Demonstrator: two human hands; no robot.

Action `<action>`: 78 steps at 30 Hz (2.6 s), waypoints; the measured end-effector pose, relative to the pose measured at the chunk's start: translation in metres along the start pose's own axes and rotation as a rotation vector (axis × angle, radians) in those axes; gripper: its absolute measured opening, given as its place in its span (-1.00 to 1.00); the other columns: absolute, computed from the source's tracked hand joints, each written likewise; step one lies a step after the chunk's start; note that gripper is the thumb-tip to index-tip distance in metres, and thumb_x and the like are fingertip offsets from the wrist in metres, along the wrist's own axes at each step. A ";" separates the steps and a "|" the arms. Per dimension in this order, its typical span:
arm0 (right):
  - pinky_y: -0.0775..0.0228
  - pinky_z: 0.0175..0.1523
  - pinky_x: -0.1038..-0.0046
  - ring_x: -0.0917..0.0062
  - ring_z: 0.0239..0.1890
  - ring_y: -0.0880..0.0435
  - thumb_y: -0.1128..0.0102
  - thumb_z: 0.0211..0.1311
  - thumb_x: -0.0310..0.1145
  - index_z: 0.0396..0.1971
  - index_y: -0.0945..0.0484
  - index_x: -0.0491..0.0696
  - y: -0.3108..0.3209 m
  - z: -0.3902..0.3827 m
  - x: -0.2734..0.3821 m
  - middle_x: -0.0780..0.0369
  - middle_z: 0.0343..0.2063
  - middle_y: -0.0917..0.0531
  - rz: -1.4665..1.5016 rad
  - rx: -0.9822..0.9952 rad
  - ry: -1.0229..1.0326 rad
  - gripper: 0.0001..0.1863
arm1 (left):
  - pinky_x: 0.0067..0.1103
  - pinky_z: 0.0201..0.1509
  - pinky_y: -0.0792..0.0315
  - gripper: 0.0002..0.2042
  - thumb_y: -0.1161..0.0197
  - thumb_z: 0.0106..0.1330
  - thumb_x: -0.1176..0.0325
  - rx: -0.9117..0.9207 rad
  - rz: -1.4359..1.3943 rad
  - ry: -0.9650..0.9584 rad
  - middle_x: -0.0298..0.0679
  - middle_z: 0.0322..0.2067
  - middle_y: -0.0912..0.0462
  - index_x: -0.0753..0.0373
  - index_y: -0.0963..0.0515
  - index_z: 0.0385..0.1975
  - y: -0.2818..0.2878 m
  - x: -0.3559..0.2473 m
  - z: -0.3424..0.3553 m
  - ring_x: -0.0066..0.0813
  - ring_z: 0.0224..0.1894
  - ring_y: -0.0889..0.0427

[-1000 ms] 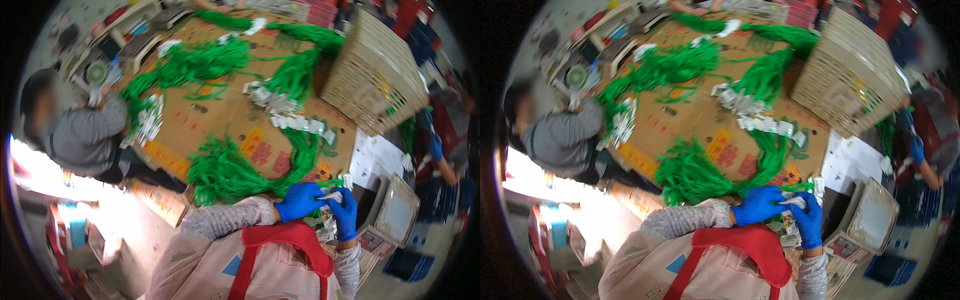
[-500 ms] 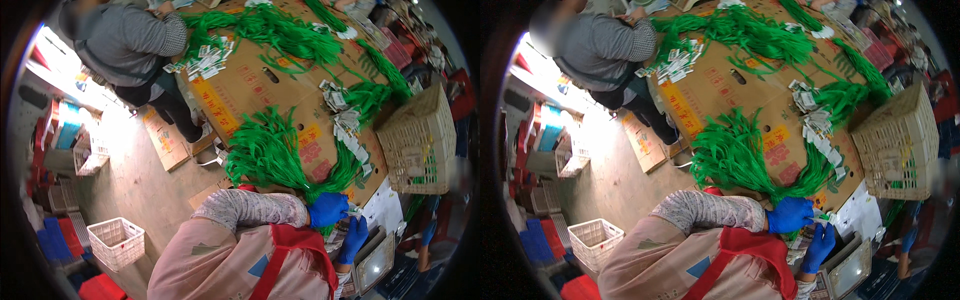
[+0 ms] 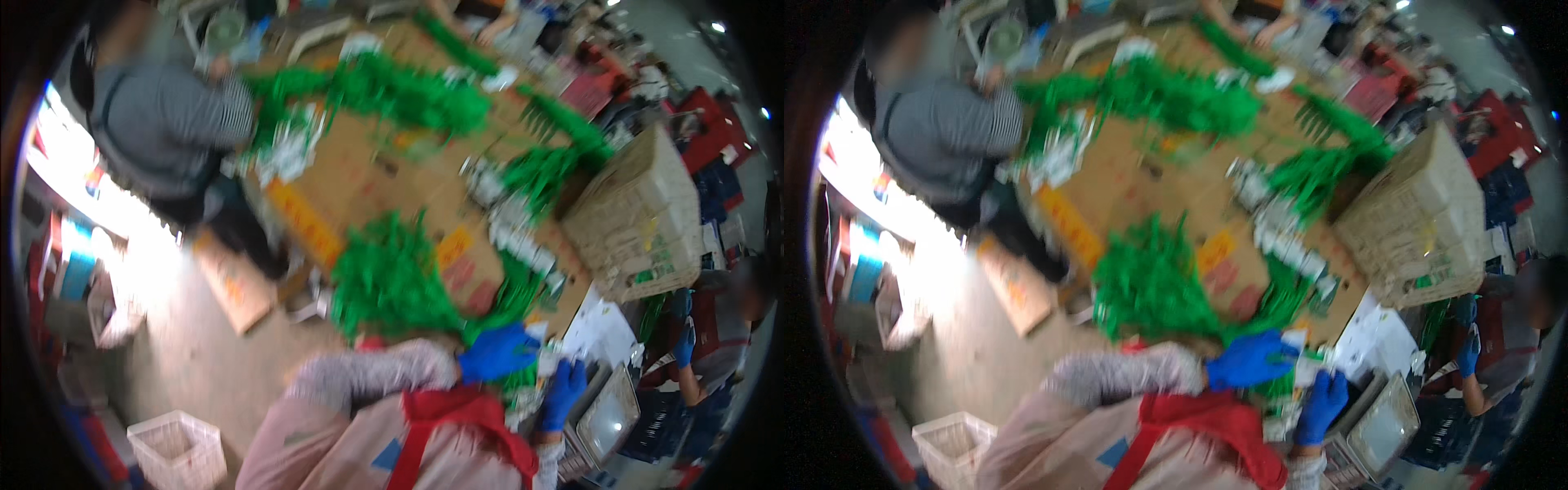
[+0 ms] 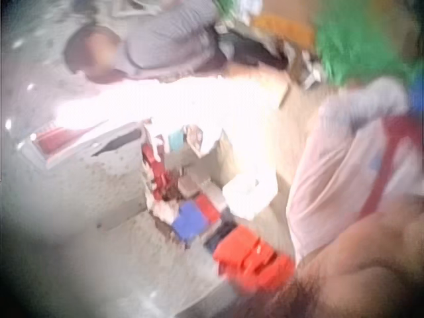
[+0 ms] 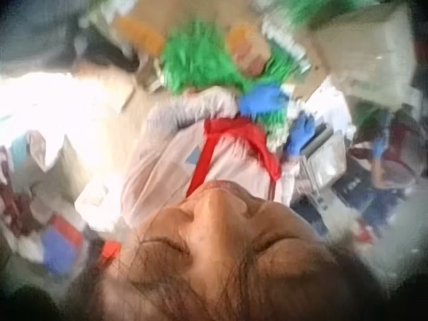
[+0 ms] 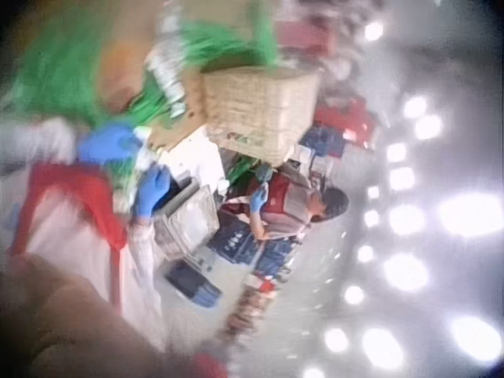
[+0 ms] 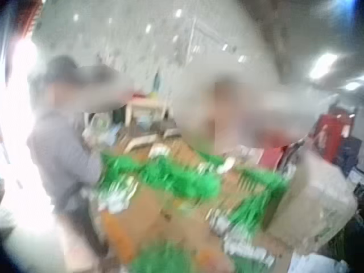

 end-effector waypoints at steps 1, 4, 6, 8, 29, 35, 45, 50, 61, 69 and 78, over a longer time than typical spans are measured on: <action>-0.30 -0.30 0.60 0.69 -0.41 -0.40 0.02 0.07 -0.56 -0.33 -0.46 -0.24 -0.001 0.002 -0.010 0.30 -0.44 -0.52 0.120 -0.085 0.056 -0.84 | -0.48 -0.29 -0.38 -0.79 -0.15 0.07 0.24 0.007 -0.038 -0.019 -0.16 -0.39 -0.51 0.12 -0.55 -0.32 0.007 0.001 0.000 -0.25 -0.35 -0.51; -0.31 -0.24 0.62 0.69 -0.35 -0.43 0.03 0.07 -0.57 -0.25 -0.47 -0.24 0.002 -0.005 0.014 0.28 -0.38 -0.55 0.170 -0.014 0.028 -0.78 | -0.51 -0.14 -0.36 -0.83 -0.15 0.07 0.36 0.065 -0.225 0.138 -0.18 -0.30 -0.54 0.11 -0.56 -0.32 0.012 0.013 0.001 -0.29 -0.24 -0.52; -0.26 -0.33 0.65 0.73 -0.43 -0.38 0.01 0.08 -0.54 -0.29 -0.48 -0.24 0.002 -0.008 0.017 0.34 -0.47 -0.51 0.195 -0.019 -0.071 -0.81 | -0.58 -0.11 -0.37 -0.79 -0.08 0.11 0.49 0.033 -0.399 0.179 -0.25 -0.25 -0.55 0.17 -0.52 -0.25 0.014 0.007 0.004 -0.46 -0.23 -0.52; -0.25 -0.40 0.66 0.77 -0.49 -0.35 -0.06 0.06 -0.50 -0.37 -0.50 -0.22 -0.001 -0.006 0.026 0.35 -0.59 -0.50 0.215 0.048 -0.030 -0.86 | -0.67 -0.10 -0.36 -0.63 0.02 0.12 0.63 0.071 -0.587 0.162 -0.33 -0.14 -0.49 0.19 -0.40 -0.05 0.019 -0.007 0.006 -0.61 -0.19 -0.46; -0.32 -0.42 0.59 0.71 -0.51 -0.45 -0.27 -0.07 -0.39 -0.44 -0.52 -0.20 -0.003 -0.015 0.023 0.23 -0.56 -0.56 0.206 0.335 -0.057 -0.78 | -0.71 -0.30 -0.37 -0.85 -0.07 0.05 0.53 0.451 -0.547 0.556 -0.29 -0.43 -0.56 0.37 -0.50 -0.37 0.002 -0.020 -0.004 -0.66 -0.39 -0.48; -0.33 -0.39 0.60 0.70 -0.50 -0.46 -0.26 -0.06 -0.39 -0.42 -0.52 -0.19 -0.001 -0.012 0.033 0.23 -0.55 -0.57 0.166 0.411 0.006 -0.78 | -0.68 -0.38 -0.36 -0.80 -0.09 0.03 0.50 0.498 -0.364 0.539 -0.28 -0.49 -0.56 0.36 -0.51 -0.32 0.008 -0.024 -0.003 -0.67 -0.45 -0.47; -0.36 -0.33 0.56 0.65 -0.46 -0.51 -0.24 -0.03 -0.36 -0.31 -0.52 -0.18 -0.010 -0.005 0.050 0.15 -0.47 -0.60 0.143 0.596 -0.015 -0.72 | -0.69 -0.29 -0.39 -0.49 -0.08 -0.02 0.64 0.528 -0.435 0.329 -0.25 -0.34 -0.56 0.25 -0.31 0.03 0.000 -0.024 0.000 -0.61 -0.34 -0.52; -0.37 -0.29 0.57 0.67 -0.42 -0.51 -0.24 -0.02 -0.35 -0.29 -0.51 -0.18 -0.015 -0.004 0.038 0.15 -0.45 -0.60 0.274 0.639 -0.137 -0.70 | -0.64 -0.51 -0.34 -0.47 -0.10 -0.08 0.57 0.551 -0.295 0.302 -0.21 -0.54 -0.51 0.16 -0.34 0.03 0.005 -0.027 0.001 -0.66 -0.61 -0.39; -0.37 -0.28 0.57 0.69 -0.42 -0.49 -0.23 0.00 -0.33 -0.28 -0.52 -0.17 -0.020 -0.001 0.029 0.17 -0.45 -0.61 0.237 0.659 -0.105 -0.70 | -0.61 -0.59 -0.24 -0.40 -0.06 -0.06 0.58 0.528 -0.334 0.216 -0.25 -0.73 -0.35 0.13 -0.24 0.11 0.002 -0.023 0.000 -0.66 -0.69 -0.26; -0.37 -0.29 0.57 0.70 -0.42 -0.48 -0.22 0.00 -0.34 -0.28 -0.51 -0.20 -0.023 -0.002 0.025 0.17 -0.44 -0.61 0.318 0.645 -0.151 -0.70 | -0.75 -0.36 -0.33 -0.42 -0.01 0.05 0.64 0.621 -0.331 0.302 -0.35 -0.33 -0.50 0.20 -0.14 0.16 0.002 -0.028 -0.001 -0.78 -0.43 -0.39; -0.38 -0.25 0.58 0.71 -0.38 -0.48 -0.21 0.01 -0.37 -0.23 -0.50 -0.18 -0.024 -0.002 0.020 0.18 -0.39 -0.61 0.331 0.640 -0.186 -0.69 | -0.78 -0.40 -0.29 -0.41 0.02 0.04 0.66 0.666 -0.274 0.313 -0.43 -0.41 -0.48 0.20 -0.14 0.16 0.006 -0.038 0.004 -0.83 -0.48 -0.33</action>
Point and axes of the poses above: each hand's wrist, its own z-axis towards the middle knuckle, its own y-axis out of the back of the hand, x = y × z, the point moved 5 cm from there along z, towards the middle knuckle
